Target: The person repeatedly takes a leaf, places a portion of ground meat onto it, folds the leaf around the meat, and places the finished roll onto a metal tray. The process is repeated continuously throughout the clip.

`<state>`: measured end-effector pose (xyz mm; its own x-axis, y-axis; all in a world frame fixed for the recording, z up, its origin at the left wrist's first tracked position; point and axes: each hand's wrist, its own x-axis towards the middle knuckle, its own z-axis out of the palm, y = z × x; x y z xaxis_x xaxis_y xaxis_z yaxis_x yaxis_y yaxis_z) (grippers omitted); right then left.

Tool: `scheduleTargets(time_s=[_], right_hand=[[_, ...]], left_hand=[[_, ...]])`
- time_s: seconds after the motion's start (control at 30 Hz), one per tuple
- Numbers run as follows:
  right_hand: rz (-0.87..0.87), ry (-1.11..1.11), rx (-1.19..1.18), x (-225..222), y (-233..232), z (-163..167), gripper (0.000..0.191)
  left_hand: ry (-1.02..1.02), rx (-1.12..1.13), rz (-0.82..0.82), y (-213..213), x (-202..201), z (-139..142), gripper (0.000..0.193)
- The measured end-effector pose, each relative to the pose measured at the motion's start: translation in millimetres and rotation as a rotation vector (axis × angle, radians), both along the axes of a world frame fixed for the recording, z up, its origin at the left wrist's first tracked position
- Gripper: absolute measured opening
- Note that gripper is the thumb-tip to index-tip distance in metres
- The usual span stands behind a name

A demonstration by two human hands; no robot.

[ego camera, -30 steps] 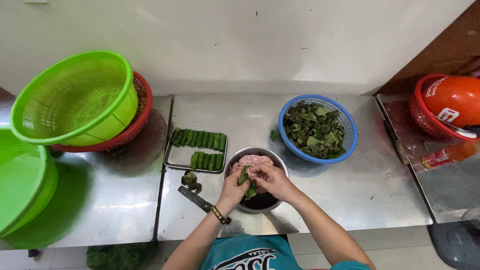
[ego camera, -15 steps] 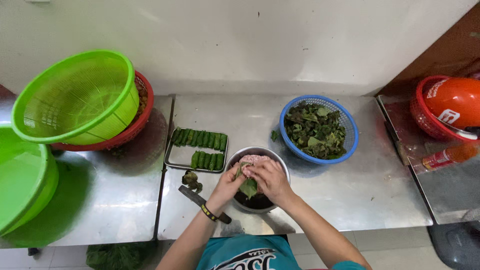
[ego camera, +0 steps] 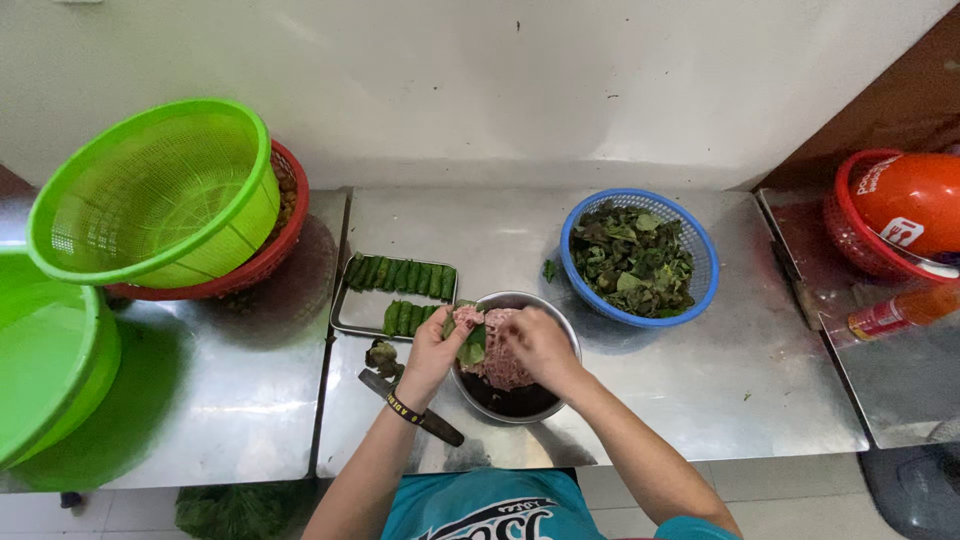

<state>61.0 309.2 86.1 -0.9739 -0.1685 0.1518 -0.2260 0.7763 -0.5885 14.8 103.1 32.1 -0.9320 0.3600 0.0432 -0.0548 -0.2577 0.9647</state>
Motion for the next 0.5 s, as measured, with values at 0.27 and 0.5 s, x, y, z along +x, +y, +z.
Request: scheduleTargets(time_s=[0.27, 0.5], right_hand=[[-0.052, 0.101, 0.467, -2, -33, -102, 0.030], [-0.154, 0.077, 0.478, 1, -39, -120, 0.026]], left_hand=[[-0.075, 0.044, -0.024, -12, 6, 0, 0.022], [-0.094, 0.090, -0.026, -16, 9, -7, 0.025]])
